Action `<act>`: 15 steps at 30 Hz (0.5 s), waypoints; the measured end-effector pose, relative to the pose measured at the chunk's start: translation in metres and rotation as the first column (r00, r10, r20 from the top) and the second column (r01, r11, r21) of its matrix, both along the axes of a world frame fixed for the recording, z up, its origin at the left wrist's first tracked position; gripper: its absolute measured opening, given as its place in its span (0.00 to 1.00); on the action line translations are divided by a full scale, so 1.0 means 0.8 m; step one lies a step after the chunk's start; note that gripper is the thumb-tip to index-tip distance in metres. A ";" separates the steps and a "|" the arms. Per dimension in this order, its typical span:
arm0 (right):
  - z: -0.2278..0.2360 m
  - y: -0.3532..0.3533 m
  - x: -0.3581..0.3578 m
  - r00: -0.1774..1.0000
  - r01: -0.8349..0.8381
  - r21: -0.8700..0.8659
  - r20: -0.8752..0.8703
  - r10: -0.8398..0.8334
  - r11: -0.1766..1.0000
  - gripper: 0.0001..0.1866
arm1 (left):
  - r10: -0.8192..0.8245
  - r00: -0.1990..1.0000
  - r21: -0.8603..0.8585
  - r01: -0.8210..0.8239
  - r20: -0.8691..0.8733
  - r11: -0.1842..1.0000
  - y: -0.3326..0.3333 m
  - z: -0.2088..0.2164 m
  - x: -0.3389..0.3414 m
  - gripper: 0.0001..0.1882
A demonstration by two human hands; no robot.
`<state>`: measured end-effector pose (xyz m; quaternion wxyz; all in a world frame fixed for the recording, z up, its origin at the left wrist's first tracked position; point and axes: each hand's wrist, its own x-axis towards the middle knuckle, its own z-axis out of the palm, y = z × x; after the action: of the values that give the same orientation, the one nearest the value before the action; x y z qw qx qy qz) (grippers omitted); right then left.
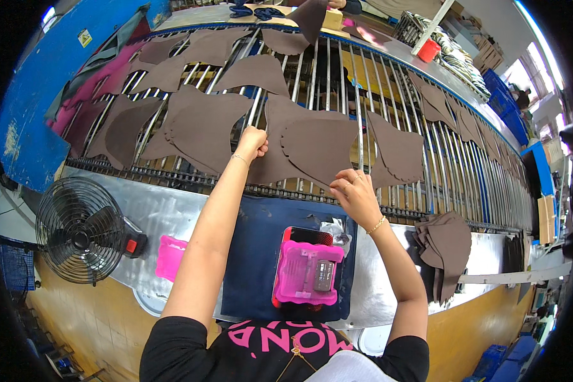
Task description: The person repeatedly picks up brown fabric pieces from a conveyor belt, wipes them with a cloth, and places them back on the belt. The person also briefly touches their face during the task.
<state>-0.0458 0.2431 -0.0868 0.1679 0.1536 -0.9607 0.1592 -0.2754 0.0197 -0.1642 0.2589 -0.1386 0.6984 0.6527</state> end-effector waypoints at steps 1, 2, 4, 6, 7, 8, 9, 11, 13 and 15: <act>0.000 0.003 0.004 1.000 0.014 -0.001 0.006 -0.014 1.000 0.05 | 0.017 0.999 0.036 -0.018 0.028 0.999 0.002 0.000 -0.001 0.05; 0.000 0.004 0.007 1.000 0.021 -0.008 0.011 -0.021 1.000 0.04 | 0.006 0.999 0.043 -0.007 0.038 0.999 0.003 -0.001 -0.001 0.05; -0.001 0.006 0.014 0.999 0.035 -0.023 0.020 -0.035 0.999 0.04 | 0.020 1.000 0.045 -0.021 0.017 0.999 0.006 -0.002 0.001 0.06; -0.004 0.007 0.020 0.999 0.034 -0.035 0.024 -0.033 0.999 0.04 | 0.038 0.999 0.043 -0.038 -0.003 0.998 0.010 0.001 0.002 0.06; -0.004 0.008 0.022 0.999 0.031 -0.039 0.025 -0.030 0.999 0.04 | 0.051 0.999 0.043 -0.050 -0.013 0.998 0.013 0.002 0.002 0.06; -0.004 0.007 0.024 0.999 0.030 -0.032 0.018 -0.030 0.999 0.04 | 0.063 0.998 0.043 -0.062 -0.022 0.997 0.016 0.004 0.001 0.06; -0.004 0.007 0.025 0.999 0.030 -0.029 0.013 -0.029 0.999 0.04 | 0.061 0.998 0.057 -0.061 0.003 0.997 0.017 0.006 0.000 0.06; -0.006 0.007 0.028 1.000 0.029 -0.027 0.006 -0.029 0.999 0.04 | 0.053 0.997 0.083 -0.058 0.055 0.995 0.019 0.005 -0.004 0.08; -0.005 0.008 0.030 0.999 0.042 -0.031 0.005 -0.042 0.999 0.04 | 0.078 0.996 0.049 -0.080 0.040 0.996 0.023 0.003 -0.006 0.09; -0.005 0.010 0.033 0.999 0.052 -0.035 0.010 -0.051 0.998 0.04 | 0.075 0.997 -0.015 -0.075 0.018 0.997 0.024 -0.001 -0.009 0.11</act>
<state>-0.0192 0.2508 -0.0912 0.1703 0.1251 -0.9621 0.1725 -0.2830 0.0391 -0.1650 0.2398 -0.1727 0.6948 0.6557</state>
